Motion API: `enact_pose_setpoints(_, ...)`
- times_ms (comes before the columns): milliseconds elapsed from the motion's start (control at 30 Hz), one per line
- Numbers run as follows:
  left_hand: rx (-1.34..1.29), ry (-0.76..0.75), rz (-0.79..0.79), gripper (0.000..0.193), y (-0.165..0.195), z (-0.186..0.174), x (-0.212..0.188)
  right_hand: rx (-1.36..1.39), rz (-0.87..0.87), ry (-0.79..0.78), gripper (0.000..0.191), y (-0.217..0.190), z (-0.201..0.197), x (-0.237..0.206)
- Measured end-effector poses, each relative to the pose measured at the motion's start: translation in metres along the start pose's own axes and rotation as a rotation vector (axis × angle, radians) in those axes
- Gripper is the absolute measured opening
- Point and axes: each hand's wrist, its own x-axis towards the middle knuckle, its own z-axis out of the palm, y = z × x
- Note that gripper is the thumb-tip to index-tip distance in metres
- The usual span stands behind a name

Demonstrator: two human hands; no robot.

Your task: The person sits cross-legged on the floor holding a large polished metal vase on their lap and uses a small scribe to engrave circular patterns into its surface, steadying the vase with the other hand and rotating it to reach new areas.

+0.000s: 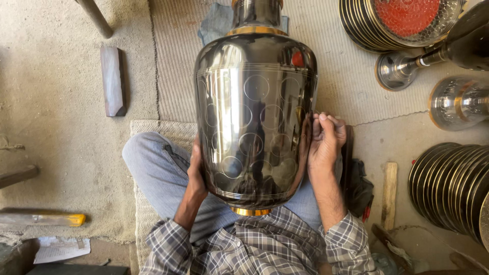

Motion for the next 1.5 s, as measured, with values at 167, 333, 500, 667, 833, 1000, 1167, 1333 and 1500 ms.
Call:
enact_pose_setpoints(167, 0.23, 0.072, 0.128, 0.098, -0.013, -0.009, -0.011, 0.063, 0.039, 0.049, 0.014, 0.007, -0.002, 0.005)
enact_pose_setpoints(333, 0.566, 0.189, 0.27, 0.097, -0.027, -0.002, -0.03, -0.012, -0.075, 0.026, 0.016, 0.004, -0.003, 0.001)
enact_pose_setpoints(500, 0.775, 0.278, 0.478, 0.089, -0.034, 0.016, -0.055, -0.264, -0.268, -0.159, 0.012, -0.009, 0.028, -0.018)
enact_pose_setpoints(667, 0.727, 0.273, 0.512, 0.084, -0.034, 0.018, -0.055, -0.658, -0.659, -0.39, 0.014, -0.005, 0.075, -0.023)
enact_pose_setpoints(833, 0.723, 0.275, 0.521, 0.084, -0.037, 0.016, -0.054, -0.744, -0.689, -0.355, 0.012, -0.003, 0.094, -0.023)
enact_pose_setpoints(1000, 0.722, 0.273, 0.511, 0.085, -0.04, 0.015, -0.054, -0.81, -0.726, -0.347, 0.012, -0.003, 0.097, -0.017)
enact_pose_setpoints(1167, 0.71, 0.282, 0.522, 0.085, -0.04, 0.015, -0.053, -0.813, -0.757, -0.354, 0.012, -0.001, 0.098, -0.014)
enact_pose_setpoints(1333, 0.712, 0.281, 0.518, 0.085, -0.039, 0.015, -0.054, -0.827, -0.769, -0.341, 0.012, -0.001, 0.098, -0.016)
enact_pose_setpoints(1500, 0.7, 0.276, 0.514, 0.085, -0.037, 0.016, -0.054, -0.857, -0.777, -0.324, 0.013, -0.002, 0.1, -0.017)
